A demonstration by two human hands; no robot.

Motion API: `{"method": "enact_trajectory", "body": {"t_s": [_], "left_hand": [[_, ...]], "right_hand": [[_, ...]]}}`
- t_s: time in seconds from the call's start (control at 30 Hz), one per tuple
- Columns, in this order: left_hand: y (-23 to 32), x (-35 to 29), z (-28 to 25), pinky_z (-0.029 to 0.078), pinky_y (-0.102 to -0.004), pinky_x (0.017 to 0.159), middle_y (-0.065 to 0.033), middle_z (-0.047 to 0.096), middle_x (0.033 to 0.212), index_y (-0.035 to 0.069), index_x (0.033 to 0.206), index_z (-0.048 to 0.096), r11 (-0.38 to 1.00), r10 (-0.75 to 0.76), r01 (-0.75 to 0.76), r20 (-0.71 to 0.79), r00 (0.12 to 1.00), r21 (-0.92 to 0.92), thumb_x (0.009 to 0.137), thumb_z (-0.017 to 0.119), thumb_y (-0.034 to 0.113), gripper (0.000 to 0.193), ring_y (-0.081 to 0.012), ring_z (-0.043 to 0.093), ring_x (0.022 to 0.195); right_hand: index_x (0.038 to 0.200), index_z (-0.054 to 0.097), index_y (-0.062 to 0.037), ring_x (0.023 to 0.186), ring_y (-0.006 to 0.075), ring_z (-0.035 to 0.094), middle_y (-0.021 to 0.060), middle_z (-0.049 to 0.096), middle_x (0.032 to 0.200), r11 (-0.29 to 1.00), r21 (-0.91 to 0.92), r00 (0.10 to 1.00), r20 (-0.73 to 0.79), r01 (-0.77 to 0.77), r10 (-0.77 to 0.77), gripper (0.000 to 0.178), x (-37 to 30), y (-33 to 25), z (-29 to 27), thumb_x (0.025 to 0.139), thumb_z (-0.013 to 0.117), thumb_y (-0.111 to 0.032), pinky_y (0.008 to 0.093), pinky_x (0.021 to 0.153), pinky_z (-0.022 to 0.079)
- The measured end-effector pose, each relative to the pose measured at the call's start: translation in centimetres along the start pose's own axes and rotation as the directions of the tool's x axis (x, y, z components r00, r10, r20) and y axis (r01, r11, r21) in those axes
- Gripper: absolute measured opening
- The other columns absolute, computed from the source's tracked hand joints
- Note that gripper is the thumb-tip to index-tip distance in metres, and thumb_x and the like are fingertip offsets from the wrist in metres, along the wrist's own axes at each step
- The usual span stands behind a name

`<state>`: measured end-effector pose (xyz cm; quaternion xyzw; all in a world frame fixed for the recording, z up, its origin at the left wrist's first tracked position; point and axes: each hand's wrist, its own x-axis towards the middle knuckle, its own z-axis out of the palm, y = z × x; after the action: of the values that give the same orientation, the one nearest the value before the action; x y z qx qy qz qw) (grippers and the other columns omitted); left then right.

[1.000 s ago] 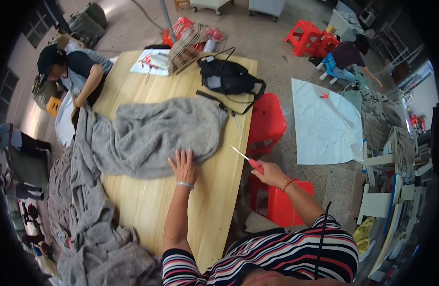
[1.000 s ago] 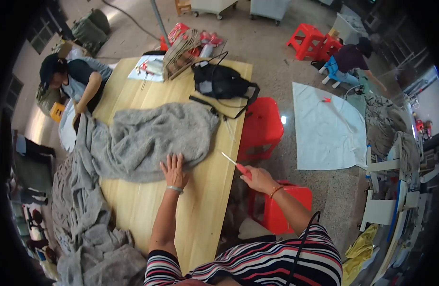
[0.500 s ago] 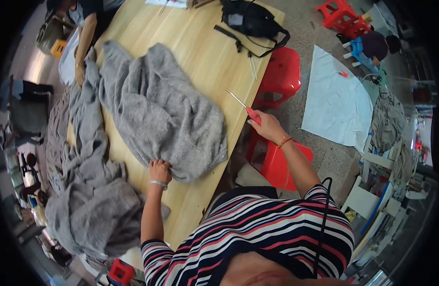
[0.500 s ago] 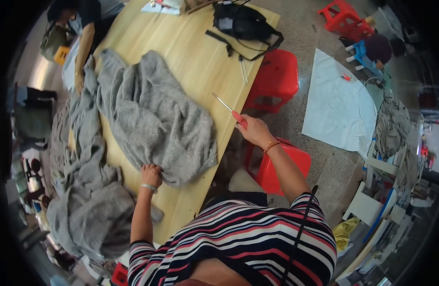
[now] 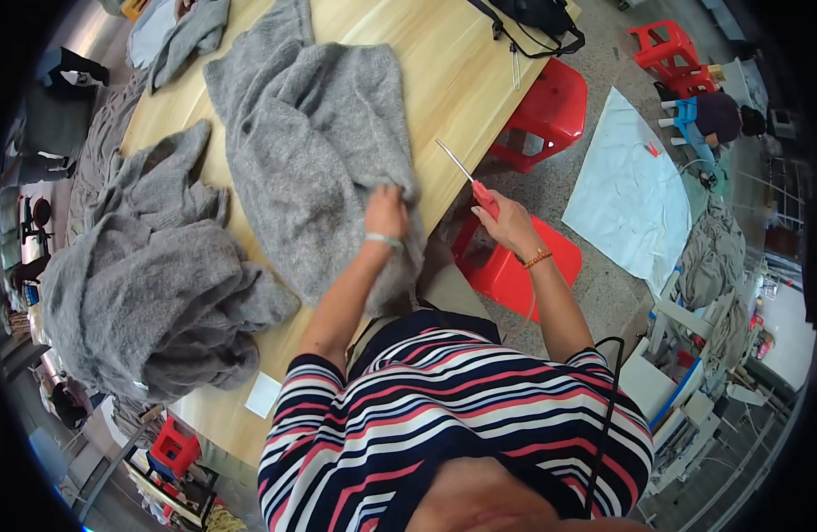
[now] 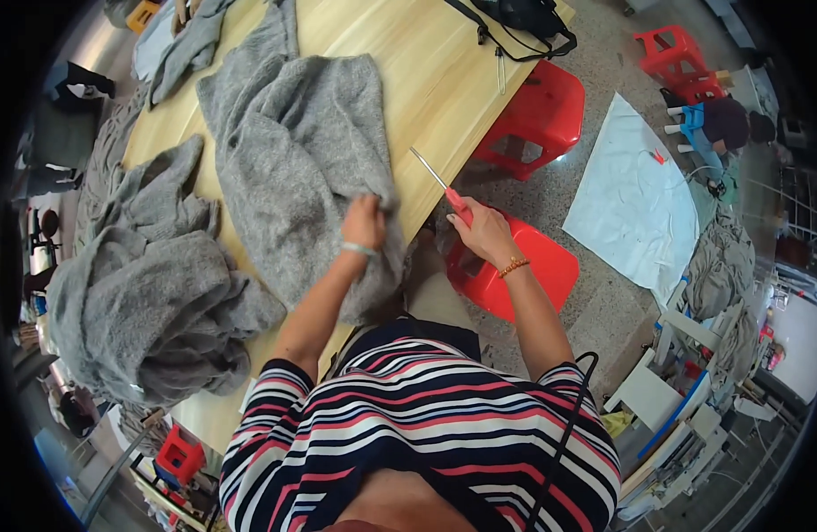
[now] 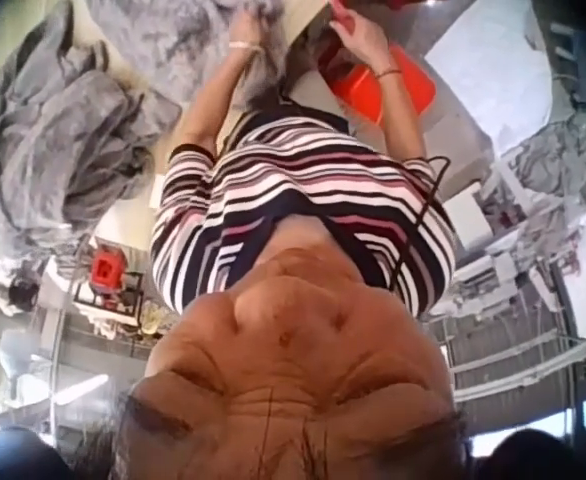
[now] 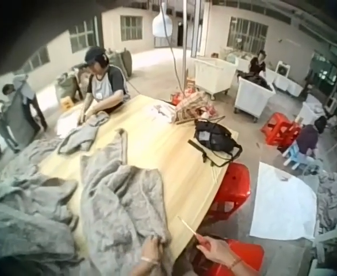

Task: Trimming loose threads from a grey fleece garment using thread snips.

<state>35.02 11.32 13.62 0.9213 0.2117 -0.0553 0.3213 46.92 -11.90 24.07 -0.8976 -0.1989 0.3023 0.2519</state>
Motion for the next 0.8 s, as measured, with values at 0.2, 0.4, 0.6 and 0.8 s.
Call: {"method": "enact_trajectory", "body": {"t_s": [0.2,0.4,0.6,0.8], "left_hand": [[-9.8,5.4,-12.4,0.05,-0.0411,0.072,-0.0159,0.065,0.086,0.003,0.099,0.067,0.937,-0.314,0.179,-0.499,0.808,-0.3,0.083,0.064,0.011,0.018,-0.0305,0.063,0.076],[-4.3,0.1,-12.1,0.044,-0.0445,0.093,-0.0178,0.061,0.114,0.008,0.122,0.059,0.943,0.334,-0.285,-0.484,0.809,0.173,0.082,0.069,0.013,0.042,-0.0357,0.056,0.107],[-3.1,-3.2,-6.8,0.045,-0.0427,0.091,-0.0162,0.062,0.11,0.011,0.113,0.064,0.95,0.189,-0.09,-0.319,0.929,0.299,0.078,0.068,0.009,0.035,-0.0359,0.055,0.108],[-10.6,-5.4,-8.2,0.047,-0.0395,0.083,-0.0141,0.062,0.102,0.004,0.082,0.064,0.989,0.116,-0.131,-0.192,0.974,-0.067,0.072,0.061,-0.001,0.013,-0.0346,0.057,0.098]], "right_hand": [[0.121,0.058,-0.0081,0.094,0.044,0.063,0.0234,0.067,0.098,1.0,0.005,0.996,-0.089,0.01,-0.009,0.041,-5.4,0.8,0.7,0.092,0.061,-0.036,0.05,0.08,0.05],[0.125,0.058,-0.0069,0.098,0.0428,0.063,0.0238,0.067,0.102,1.0,-0.002,1.0,0.0,-0.02,0.02,0.045,-6.3,-0.3,2.3,0.091,0.062,-0.038,0.0475,0.083,0.051],[0.123,0.057,-0.0072,0.093,0.0429,0.064,0.0235,0.068,0.098,0.996,-0.041,0.997,0.018,0.081,-0.08,0.042,-5.5,-2.2,3.0,0.091,0.062,-0.034,0.049,0.08,0.052],[0.119,0.058,-0.0083,0.09,0.0413,0.065,0.0216,0.068,0.095,0.991,-0.035,0.99,0.07,0.126,-0.123,0.037,-5.6,-3.1,2.9,0.09,0.063,-0.031,0.0489,0.078,0.052]]}}
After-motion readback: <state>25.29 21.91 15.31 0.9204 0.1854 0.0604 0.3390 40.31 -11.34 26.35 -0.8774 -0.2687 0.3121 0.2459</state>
